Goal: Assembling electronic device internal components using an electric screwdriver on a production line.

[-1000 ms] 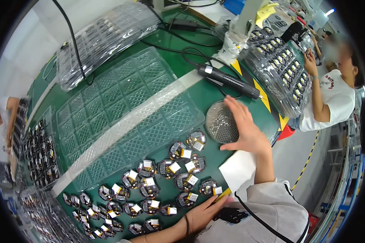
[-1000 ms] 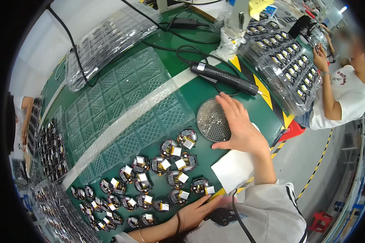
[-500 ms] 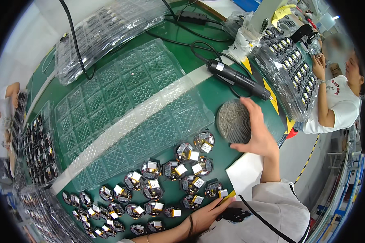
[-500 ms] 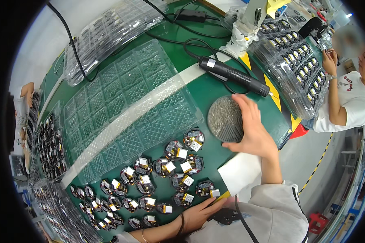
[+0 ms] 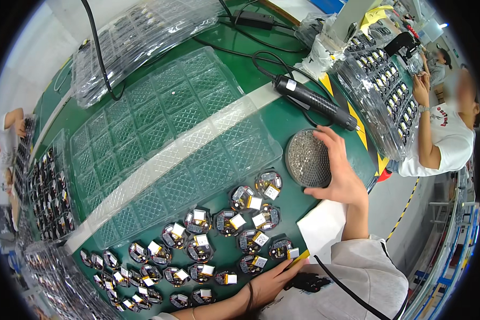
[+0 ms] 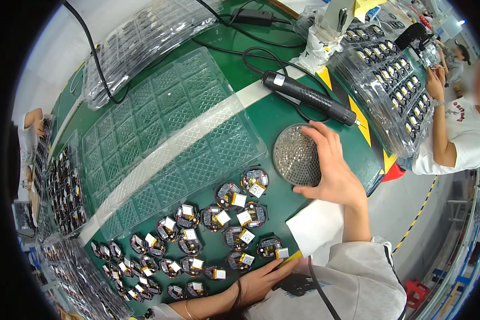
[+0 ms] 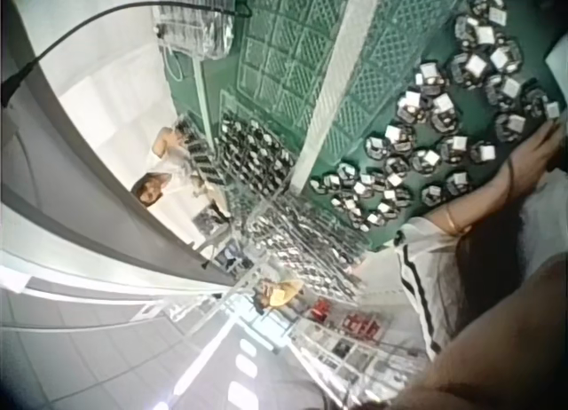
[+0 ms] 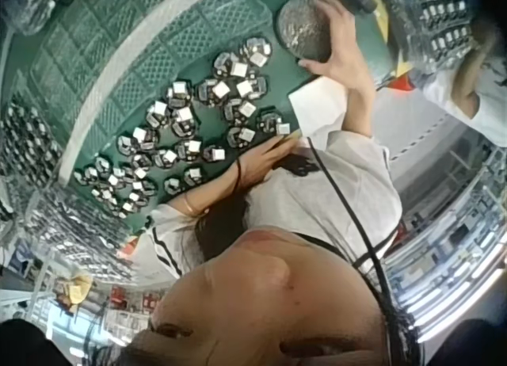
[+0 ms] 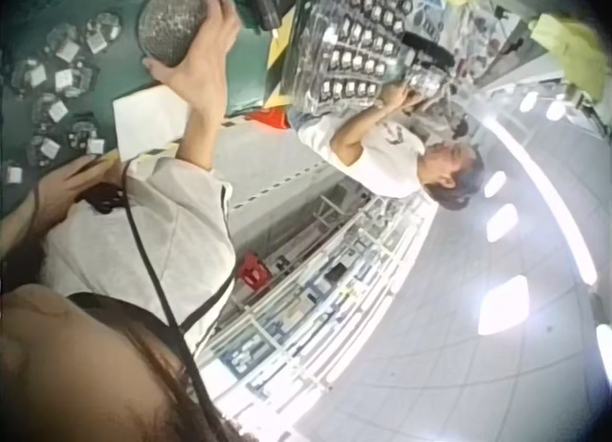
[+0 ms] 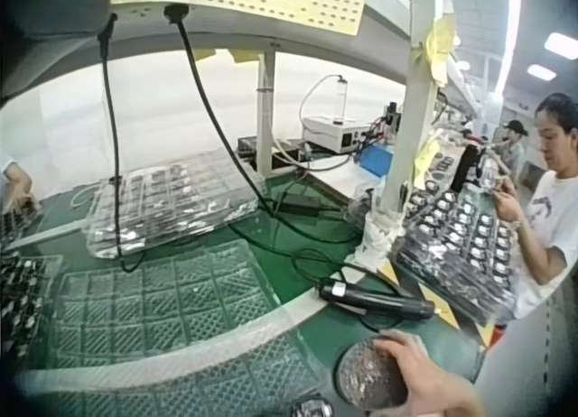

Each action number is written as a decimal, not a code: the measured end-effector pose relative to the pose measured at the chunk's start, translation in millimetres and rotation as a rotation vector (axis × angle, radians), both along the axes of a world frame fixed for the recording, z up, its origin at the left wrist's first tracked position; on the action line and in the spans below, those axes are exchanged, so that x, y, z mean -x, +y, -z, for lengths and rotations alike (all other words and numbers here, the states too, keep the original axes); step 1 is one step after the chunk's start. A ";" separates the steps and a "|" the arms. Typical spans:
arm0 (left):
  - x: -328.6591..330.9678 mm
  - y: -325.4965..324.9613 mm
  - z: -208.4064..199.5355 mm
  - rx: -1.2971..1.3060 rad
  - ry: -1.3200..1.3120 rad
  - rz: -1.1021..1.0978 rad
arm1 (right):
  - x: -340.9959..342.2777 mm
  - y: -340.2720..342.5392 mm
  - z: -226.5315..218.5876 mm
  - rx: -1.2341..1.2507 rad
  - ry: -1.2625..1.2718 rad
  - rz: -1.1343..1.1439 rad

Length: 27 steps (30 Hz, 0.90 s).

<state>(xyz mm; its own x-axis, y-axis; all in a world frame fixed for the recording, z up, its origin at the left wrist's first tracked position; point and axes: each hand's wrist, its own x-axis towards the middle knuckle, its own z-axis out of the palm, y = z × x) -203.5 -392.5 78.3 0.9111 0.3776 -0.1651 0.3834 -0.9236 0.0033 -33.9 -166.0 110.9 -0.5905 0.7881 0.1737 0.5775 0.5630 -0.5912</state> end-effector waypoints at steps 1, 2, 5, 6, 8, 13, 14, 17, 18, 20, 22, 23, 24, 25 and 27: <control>-0.3 -0.8 1.1 -0.007 -0.008 -0.010 | -3.2 1.1 -0.4 0.032 0.004 -0.090; -0.6 -1.2 0.9 -0.006 -0.007 -0.011 | -4.8 1.5 -0.9 0.063 0.009 -0.180; -1.2 -1.5 0.3 -0.029 0.034 0.021 | 0.8 -1.8 3.3 0.040 0.013 -0.095; -0.8 -1.2 0.3 -0.028 0.025 0.012 | 1.4 -2.5 4.9 -0.014 0.001 0.015; -0.7 -2.5 1.9 -0.026 0.018 -0.003 | 0.5 -1.8 3.6 -0.015 -0.021 0.029; -1.1 -4.5 5.6 0.003 -0.047 -0.040 | 0.7 -0.2 3.8 0.046 0.028 -0.079; -1.5 -4.6 6.4 0.004 -0.050 -0.040 | 0.9 1.0 4.6 0.012 -0.002 -0.005; -2.0 -6.0 8.4 0.011 -0.017 -0.009 | -4.7 0.8 5.4 0.070 0.043 -0.135; -2.1 -6.8 9.4 0.017 -0.034 -0.024 | -4.4 -0.1 5.1 0.108 0.075 -0.186; -2.4 -7.0 8.9 0.021 -0.053 -0.039 | -1.1 0.5 4.0 0.037 0.041 -0.127; -2.9 -5.1 5.8 -0.010 0.019 -0.011 | -4.7 3.0 3.8 0.032 0.020 -0.134; -1.7 -4.8 4.5 -0.008 0.021 -0.012 | -6.5 4.0 6.0 0.092 0.077 -0.215; -0.5 -4.7 3.4 -0.012 0.037 0.004 | -3.9 3.0 5.6 0.094 0.079 -0.216; 0.6 -5.2 2.9 -0.016 0.053 0.020 | 0.3 1.1 4.8 0.071 0.072 -0.170; 2.0 -5.0 4.8 -0.013 -0.008 -0.008 | 3.6 0.4 2.0 0.011 0.024 -0.059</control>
